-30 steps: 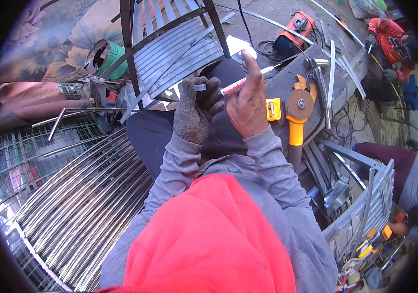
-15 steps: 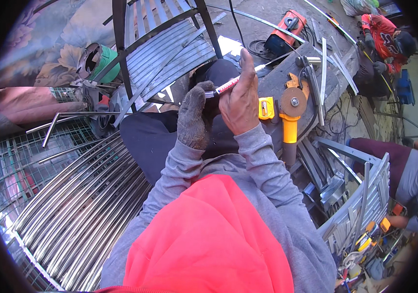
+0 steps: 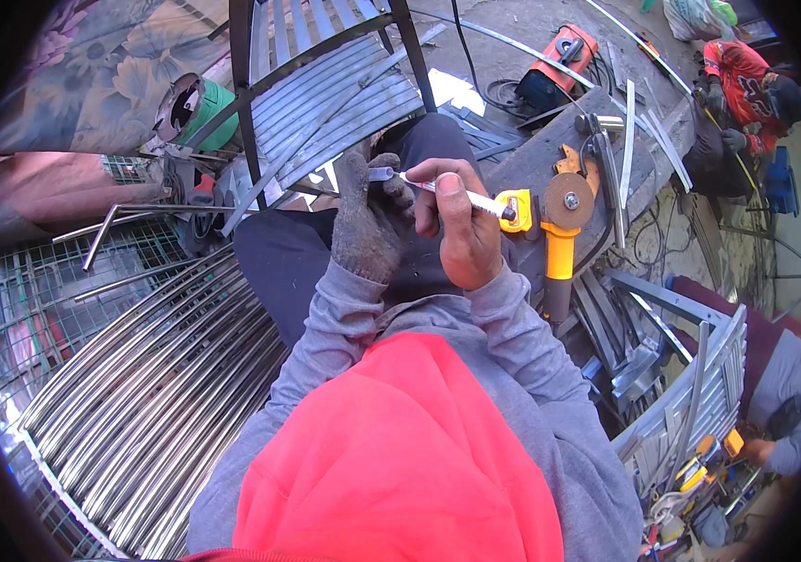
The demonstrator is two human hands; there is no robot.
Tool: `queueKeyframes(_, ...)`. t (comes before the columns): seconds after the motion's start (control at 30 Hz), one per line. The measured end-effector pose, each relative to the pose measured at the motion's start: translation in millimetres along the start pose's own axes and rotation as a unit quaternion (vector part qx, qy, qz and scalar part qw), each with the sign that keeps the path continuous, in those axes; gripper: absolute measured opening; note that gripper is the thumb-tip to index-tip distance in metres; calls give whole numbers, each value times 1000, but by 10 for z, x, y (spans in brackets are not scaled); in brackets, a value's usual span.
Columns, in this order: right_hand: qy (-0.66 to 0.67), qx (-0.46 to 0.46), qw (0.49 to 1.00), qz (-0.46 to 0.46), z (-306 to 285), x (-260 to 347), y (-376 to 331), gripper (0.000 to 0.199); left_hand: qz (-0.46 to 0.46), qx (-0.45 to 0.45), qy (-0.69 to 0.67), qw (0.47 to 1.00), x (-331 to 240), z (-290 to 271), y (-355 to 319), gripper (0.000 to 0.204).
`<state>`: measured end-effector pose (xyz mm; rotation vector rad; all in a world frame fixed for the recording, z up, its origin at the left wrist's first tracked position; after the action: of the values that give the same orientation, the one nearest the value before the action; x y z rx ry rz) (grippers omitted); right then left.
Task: The worker cuts metal bars with an angle grinder, measures lengths with a tape measure, and marks lines using a marker on a metal ladder structure.
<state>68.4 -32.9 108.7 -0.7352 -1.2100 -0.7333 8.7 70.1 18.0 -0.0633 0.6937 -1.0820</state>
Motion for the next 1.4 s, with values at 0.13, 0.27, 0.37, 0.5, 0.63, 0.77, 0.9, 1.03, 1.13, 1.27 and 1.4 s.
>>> queueKeyframes(0.13,-18,0,1000,4,-14,9,6,42,-4,10,-2,1000,-14,20,-20,50)
queueKeyframes(0.27,-26,11,1000,5,16,16,14,42,-2,-7,6,1000,-34,44,-43,47)
queueKeyframes(0.37,-18,48,998,35,71,-95,37,44,9,97,69,993,21,133,-15,45)
queueKeyframes(0.5,-182,-12,983,-14,-60,-23,69,48,37,151,253,955,-126,39,-8,42)
queueKeyframes(0.63,-157,137,977,37,-69,-131,51,55,-48,239,349,905,-147,169,-240,38)
queueKeyframes(0.77,162,260,948,90,-32,-30,-40,68,-19,343,394,852,-250,232,-257,45)
queueKeyframes(0.9,-103,204,959,171,-126,-49,44,59,-2,303,438,847,-279,265,-277,44)
queueKeyframes(1.03,-146,159,924,316,6,-426,-174,44,263,291,523,757,-321,342,-248,27)
queueKeyframes(1.13,-53,79,957,275,67,-446,-189,52,442,259,551,659,-373,358,-384,23)
queueKeyframes(1.27,-99,92,971,198,258,-518,-149,56,263,175,368,875,-412,-16,-216,27)
queueKeyframes(1.4,-221,79,964,127,259,-334,-139,54,182,152,287,928,-418,-152,-185,32)
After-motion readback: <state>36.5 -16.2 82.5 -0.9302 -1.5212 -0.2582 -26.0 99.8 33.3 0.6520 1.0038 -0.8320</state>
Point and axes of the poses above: each hand's wrist, its own y-axis towards the middle knuckle, its own z-axis out of the palm, x = y × z, the point moved 9 cm from there along y, towards the middle knuckle, and after that the axes turned 11 degrees about z, right-handed, at the moved point
